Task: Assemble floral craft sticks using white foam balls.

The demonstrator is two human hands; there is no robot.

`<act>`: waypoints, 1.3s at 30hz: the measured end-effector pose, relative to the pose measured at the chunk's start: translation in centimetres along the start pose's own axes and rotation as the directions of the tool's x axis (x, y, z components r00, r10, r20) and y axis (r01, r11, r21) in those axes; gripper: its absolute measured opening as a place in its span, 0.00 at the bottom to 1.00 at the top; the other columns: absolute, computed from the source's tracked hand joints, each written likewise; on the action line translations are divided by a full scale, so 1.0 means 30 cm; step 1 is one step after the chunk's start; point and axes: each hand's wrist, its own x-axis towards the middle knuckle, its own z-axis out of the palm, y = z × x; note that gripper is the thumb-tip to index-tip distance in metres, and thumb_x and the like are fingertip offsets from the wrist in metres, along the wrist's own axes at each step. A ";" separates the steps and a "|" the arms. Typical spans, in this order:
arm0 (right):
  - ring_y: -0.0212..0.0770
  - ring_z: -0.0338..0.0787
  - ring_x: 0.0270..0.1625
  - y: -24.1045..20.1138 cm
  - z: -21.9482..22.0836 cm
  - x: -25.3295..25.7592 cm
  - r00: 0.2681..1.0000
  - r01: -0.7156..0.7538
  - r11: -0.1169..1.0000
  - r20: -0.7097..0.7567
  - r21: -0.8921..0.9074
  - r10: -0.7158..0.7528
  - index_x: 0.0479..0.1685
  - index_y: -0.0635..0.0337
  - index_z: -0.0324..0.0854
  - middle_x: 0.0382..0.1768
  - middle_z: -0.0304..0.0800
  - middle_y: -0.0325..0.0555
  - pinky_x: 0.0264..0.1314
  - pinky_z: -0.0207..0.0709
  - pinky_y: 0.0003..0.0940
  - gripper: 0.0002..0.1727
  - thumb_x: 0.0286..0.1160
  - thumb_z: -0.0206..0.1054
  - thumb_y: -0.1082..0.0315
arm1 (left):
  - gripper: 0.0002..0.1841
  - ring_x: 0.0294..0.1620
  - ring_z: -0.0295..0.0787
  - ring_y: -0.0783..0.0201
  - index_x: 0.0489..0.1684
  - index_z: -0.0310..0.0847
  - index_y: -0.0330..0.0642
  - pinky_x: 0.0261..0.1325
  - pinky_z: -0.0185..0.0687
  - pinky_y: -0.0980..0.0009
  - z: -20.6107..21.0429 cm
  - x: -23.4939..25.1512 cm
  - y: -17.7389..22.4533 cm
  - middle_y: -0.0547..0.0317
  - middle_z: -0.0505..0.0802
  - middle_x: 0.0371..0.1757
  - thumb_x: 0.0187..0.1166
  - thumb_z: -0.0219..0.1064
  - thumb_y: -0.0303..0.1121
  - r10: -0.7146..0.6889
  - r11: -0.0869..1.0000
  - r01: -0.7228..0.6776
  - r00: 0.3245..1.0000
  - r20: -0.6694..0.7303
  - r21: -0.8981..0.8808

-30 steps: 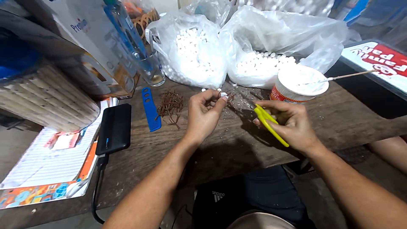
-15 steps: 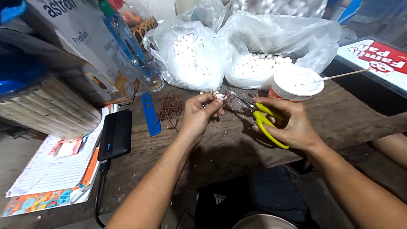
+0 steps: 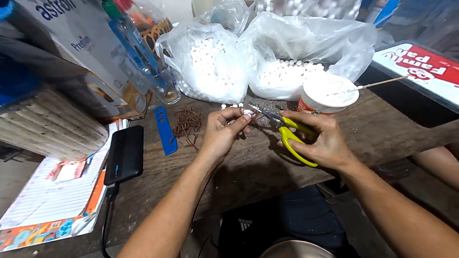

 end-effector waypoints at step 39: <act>0.10 0.78 0.31 -0.001 -0.013 -0.002 0.994 -0.108 0.964 0.055 0.243 0.097 0.63 0.65 0.84 0.37 0.88 0.25 0.34 0.73 0.07 0.28 0.62 0.78 0.60 | 0.14 0.37 0.94 0.69 0.37 0.86 0.41 0.45 0.91 0.75 0.000 0.006 0.015 0.58 0.96 0.41 0.84 0.54 0.16 -0.106 0.943 0.084 0.993 -0.050 -0.323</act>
